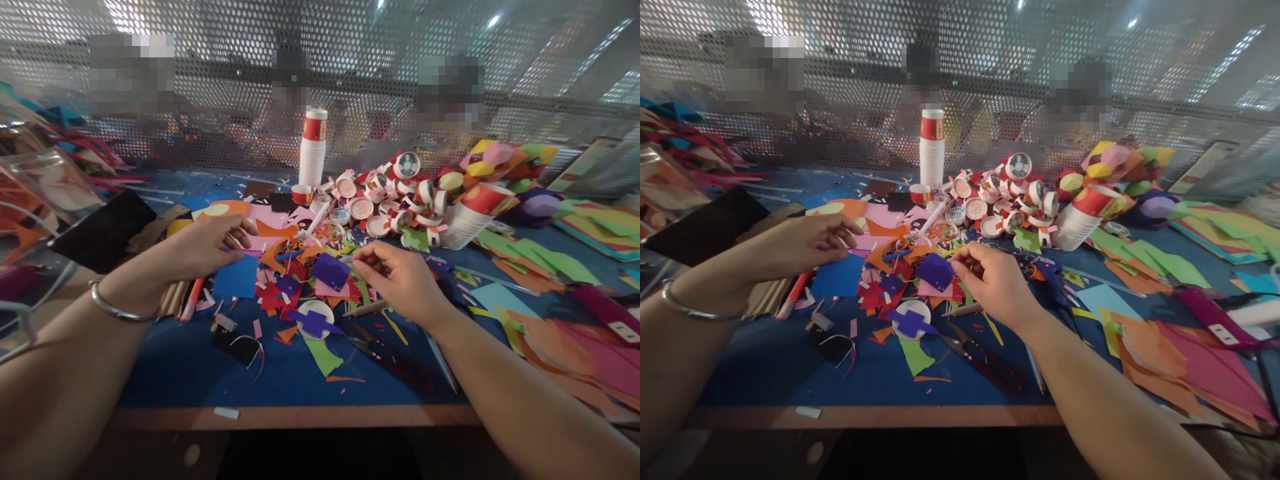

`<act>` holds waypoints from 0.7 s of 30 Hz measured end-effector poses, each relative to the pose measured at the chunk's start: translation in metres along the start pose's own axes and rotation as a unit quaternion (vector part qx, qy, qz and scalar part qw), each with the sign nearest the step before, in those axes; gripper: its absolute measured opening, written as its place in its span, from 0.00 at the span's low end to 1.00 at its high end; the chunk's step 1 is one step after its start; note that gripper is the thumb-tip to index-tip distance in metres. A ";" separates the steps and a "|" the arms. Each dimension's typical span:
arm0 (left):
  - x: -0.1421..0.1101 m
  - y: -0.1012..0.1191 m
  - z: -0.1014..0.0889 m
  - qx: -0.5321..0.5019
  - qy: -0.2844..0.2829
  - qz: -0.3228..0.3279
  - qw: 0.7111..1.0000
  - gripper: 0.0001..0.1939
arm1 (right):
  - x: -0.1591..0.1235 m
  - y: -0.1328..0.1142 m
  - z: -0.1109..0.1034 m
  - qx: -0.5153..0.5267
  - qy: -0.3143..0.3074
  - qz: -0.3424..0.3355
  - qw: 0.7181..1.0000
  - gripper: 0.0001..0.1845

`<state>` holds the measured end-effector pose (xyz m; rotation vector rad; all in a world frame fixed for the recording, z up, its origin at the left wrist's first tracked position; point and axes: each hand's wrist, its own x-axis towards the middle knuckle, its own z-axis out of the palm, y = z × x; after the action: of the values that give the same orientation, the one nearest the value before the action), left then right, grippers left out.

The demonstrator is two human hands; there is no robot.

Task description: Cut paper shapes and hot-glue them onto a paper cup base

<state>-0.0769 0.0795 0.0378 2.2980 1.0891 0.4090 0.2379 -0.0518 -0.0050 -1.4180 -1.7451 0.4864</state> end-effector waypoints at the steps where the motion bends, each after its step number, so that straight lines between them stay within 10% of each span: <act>1: 0.001 0.001 -0.001 -0.038 0.005 -0.013 0.999 0.20 | 0.000 0.000 0.000 0.001 0.001 0.000 1.000 0.07; 8: -0.002 0.015 -0.007 -0.133 0.029 -0.038 0.990 0.20 | 0.000 0.000 0.001 0.011 0.001 -0.006 1.000 0.07; 21: 0.003 -0.014 -0.001 0.038 -0.061 -0.022 0.997 0.25 | 0.001 0.000 0.002 0.000 -0.002 -0.018 1.000 0.08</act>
<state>-0.0839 0.0898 0.0300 2.3270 1.1096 0.2090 0.2363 -0.0507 -0.0056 -1.3840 -1.7710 0.4683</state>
